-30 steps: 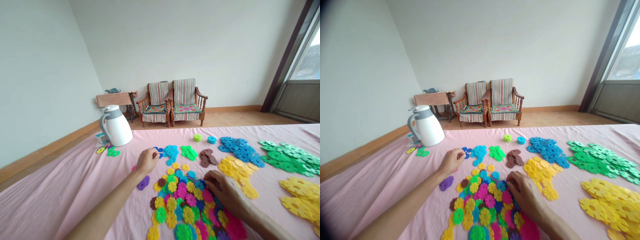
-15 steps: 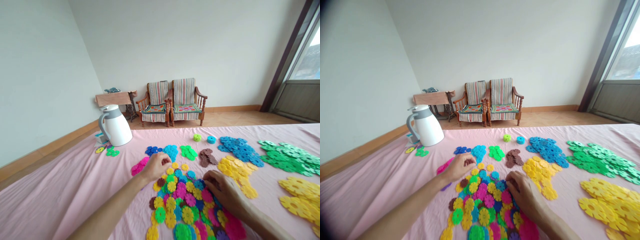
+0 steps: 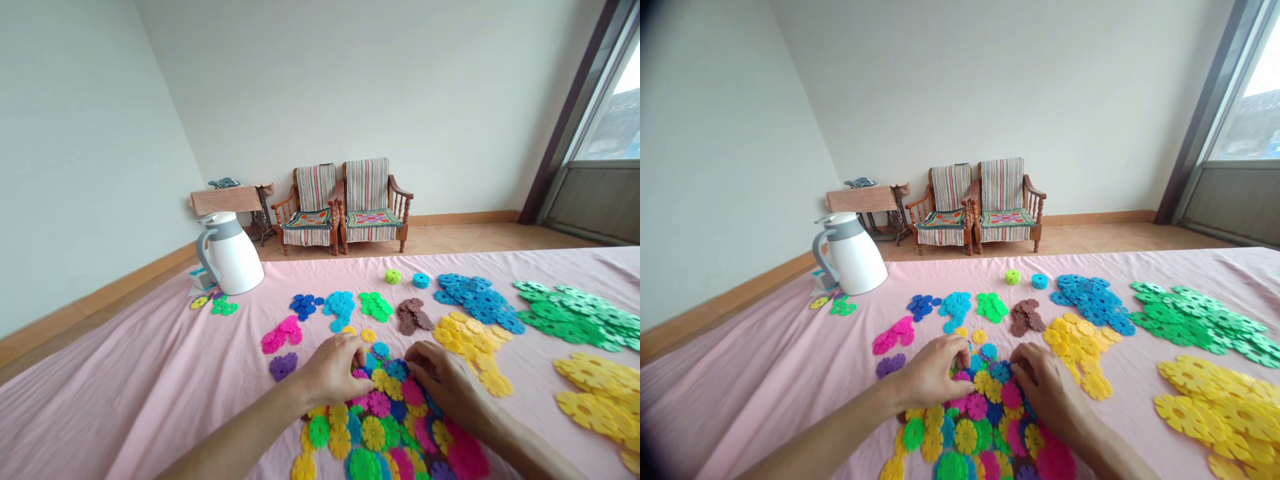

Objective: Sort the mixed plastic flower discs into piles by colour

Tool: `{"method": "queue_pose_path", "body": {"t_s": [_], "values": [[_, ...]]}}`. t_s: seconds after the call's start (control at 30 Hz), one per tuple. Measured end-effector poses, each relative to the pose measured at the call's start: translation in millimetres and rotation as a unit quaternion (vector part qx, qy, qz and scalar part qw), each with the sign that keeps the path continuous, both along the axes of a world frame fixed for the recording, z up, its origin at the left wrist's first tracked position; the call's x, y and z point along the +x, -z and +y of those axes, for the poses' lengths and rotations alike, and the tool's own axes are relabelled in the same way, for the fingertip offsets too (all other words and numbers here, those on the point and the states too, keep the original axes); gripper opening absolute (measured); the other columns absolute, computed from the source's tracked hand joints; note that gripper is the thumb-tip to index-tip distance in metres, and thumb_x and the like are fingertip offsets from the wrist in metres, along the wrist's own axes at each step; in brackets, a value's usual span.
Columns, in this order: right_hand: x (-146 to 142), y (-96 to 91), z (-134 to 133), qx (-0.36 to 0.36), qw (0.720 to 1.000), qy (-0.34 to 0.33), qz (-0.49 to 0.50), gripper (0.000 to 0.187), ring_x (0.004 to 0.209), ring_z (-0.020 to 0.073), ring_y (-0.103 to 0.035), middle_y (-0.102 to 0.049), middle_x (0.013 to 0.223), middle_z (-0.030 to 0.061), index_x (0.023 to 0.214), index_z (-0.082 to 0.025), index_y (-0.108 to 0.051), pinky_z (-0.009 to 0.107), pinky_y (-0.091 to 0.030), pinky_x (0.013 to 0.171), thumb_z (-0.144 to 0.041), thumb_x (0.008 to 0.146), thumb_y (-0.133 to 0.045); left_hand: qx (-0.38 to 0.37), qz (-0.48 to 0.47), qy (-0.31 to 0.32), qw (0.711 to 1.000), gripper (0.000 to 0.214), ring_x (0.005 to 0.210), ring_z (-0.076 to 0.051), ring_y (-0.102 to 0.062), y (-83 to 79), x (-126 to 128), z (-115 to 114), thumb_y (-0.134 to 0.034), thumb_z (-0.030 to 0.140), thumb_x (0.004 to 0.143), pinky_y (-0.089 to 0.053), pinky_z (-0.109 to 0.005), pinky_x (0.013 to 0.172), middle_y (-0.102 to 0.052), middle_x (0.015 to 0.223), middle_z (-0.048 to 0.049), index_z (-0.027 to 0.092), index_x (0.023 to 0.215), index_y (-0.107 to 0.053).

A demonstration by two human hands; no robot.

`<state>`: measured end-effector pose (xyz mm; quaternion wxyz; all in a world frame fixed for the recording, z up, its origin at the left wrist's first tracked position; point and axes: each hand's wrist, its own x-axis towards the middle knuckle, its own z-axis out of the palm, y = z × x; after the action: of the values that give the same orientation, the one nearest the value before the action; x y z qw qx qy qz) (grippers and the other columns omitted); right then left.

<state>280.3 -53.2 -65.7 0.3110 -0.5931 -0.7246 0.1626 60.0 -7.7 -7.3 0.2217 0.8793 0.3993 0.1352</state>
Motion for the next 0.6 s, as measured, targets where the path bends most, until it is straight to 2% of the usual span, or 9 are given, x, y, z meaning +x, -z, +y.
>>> {"method": "queue_pose_path", "body": {"t_s": [0.13, 0.33, 0.47, 0.6], "values": [[-0.8, -3.1, -1.1, 0.001, 1.0, 0.001, -0.004, 0.016, 0.066, 0.016, -0.056, -0.059, 0.07, 0.0, 0.077, -0.021, -0.057, 0.028, -0.041, 0.061, -0.027, 0.084, -0.044, -0.05, -0.038, -0.001, 0.998, 0.013, 0.06, -0.01, -0.048, -4.0, -2.8, -2.9, -0.061, 0.012, 0.058, -0.031, -0.02, 0.052, -0.055, 0.065, 0.0045, 0.018, 0.067, -0.054], [-0.1, -0.3, -0.2, -0.003, 1.0, 0.0, -0.005, 0.015, 0.067, 0.016, -0.056, -0.059, 0.07, -0.0001, 0.077, -0.02, -0.056, 0.029, -0.04, 0.062, -0.027, 0.084, -0.045, -0.103, -0.081, -0.018, 0.991, 0.007, 0.055, -0.009, -0.046, -4.2, -8.5, -3.3, -0.058, 0.013, 0.061, -0.031, -0.019, 0.049, -0.053, 0.062, 0.0045, 0.018, 0.066, -0.055], [0.9, 2.5, 0.8, -0.006, 1.0, -0.004, -0.003, 0.016, 0.066, 0.0158, -0.056, -0.059, 0.071, -0.0003, 0.078, -0.02, -0.057, 0.029, -0.041, 0.062, -0.028, 0.085, -0.044, -0.098, -0.149, -0.073, 0.981, 0.006, 0.056, -0.01, -0.048, 4.6, -21.0, 20.8, -0.058, 0.016, 0.064, -0.034, -0.02, 0.051, -0.052, 0.061, 0.0043, 0.017, 0.068, -0.053], [0.7, 2.1, 0.5, 0.001, 1.0, 0.001, -0.005, 0.016, 0.065, 0.0157, -0.055, -0.058, 0.069, -0.0002, 0.079, -0.02, -0.058, 0.028, -0.04, 0.06, -0.028, 0.084, -0.045, -0.136, -0.242, -0.157, 0.948, 0.013, 0.054, -0.009, -0.047, 9.0, -39.2, 50.3, -0.06, 0.017, 0.063, -0.035, -0.02, 0.054, -0.049, 0.058, 0.0061, 0.017, 0.064, -0.047]]}}
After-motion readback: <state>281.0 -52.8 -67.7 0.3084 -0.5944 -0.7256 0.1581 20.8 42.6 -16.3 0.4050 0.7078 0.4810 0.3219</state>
